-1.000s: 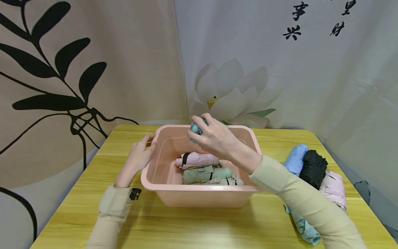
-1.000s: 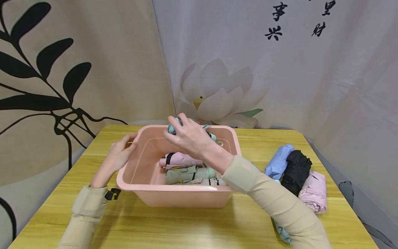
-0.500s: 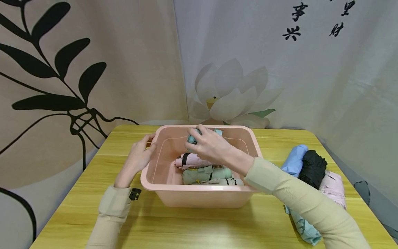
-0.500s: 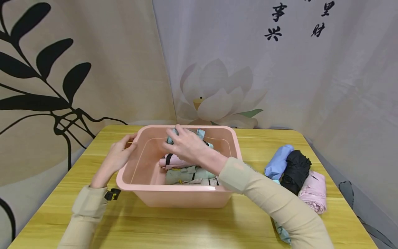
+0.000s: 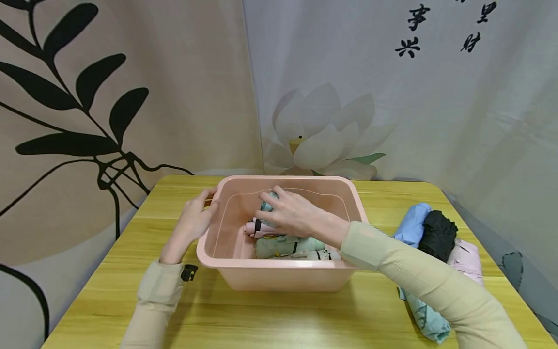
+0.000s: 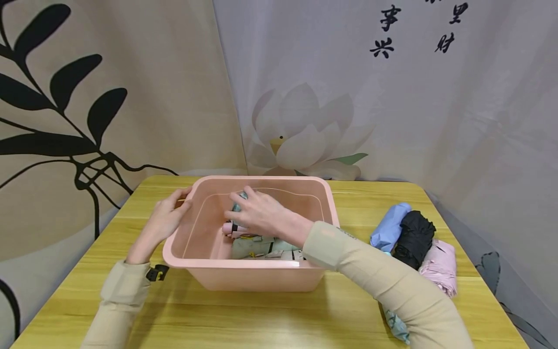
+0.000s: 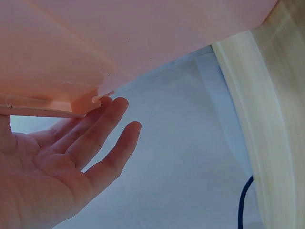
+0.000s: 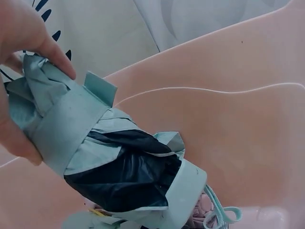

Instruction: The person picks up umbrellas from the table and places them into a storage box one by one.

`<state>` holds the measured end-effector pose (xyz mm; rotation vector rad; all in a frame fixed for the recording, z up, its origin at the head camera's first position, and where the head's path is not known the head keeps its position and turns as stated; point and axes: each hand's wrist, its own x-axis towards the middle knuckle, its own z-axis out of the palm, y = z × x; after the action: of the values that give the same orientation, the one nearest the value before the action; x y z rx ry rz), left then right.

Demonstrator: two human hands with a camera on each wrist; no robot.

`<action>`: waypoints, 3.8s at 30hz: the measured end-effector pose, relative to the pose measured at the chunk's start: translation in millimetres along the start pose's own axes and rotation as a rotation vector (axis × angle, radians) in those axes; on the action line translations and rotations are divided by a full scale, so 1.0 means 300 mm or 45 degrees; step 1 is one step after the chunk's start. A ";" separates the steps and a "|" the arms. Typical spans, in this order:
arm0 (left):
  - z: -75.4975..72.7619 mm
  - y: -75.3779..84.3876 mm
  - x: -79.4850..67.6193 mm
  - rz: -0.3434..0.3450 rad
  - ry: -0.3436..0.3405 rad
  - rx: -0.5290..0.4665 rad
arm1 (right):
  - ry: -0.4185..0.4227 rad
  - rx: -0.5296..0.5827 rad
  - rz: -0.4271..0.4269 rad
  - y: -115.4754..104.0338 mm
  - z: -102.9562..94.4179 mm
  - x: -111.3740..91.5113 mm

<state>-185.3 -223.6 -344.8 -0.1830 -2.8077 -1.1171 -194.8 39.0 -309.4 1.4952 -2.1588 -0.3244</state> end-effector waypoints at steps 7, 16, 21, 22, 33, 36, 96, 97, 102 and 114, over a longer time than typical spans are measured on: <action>0.000 0.001 -0.001 0.007 -0.003 -0.010 | -0.040 -0.038 -0.048 0.000 0.003 0.001; 0.002 0.001 0.001 0.016 0.007 -0.020 | -0.026 0.009 -0.062 -0.001 0.007 0.002; 0.002 -0.001 0.001 0.008 0.001 -0.026 | -0.029 0.013 -0.083 -0.002 0.007 0.003; 0.002 -0.001 0.000 0.006 0.000 -0.025 | -0.037 0.006 -0.086 -0.002 0.006 0.003; 0.003 -0.001 -0.001 0.005 0.006 -0.021 | -0.064 -0.006 -0.080 -0.003 -0.001 0.007; 0.003 -0.002 0.001 0.007 0.012 -0.015 | -0.057 0.020 -0.061 0.006 -0.008 0.004; 0.000 0.000 -0.008 -0.016 -0.011 -0.039 | -0.075 0.361 1.413 0.303 0.015 -0.636; 0.000 -0.001 -0.008 -0.015 -0.011 -0.040 | -0.112 0.363 1.446 0.306 0.033 -0.656; 0.000 -0.004 -0.006 -0.010 -0.009 -0.045 | -0.273 0.377 1.541 0.315 0.105 -0.747; -0.004 0.002 -0.006 -0.019 -0.008 -0.037 | -0.766 0.686 1.755 0.319 0.194 -0.860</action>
<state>-183.3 -224.0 -343.8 -0.1690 -2.8037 -1.1632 -230.2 308.6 -381.7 -0.2678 -3.3127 0.3767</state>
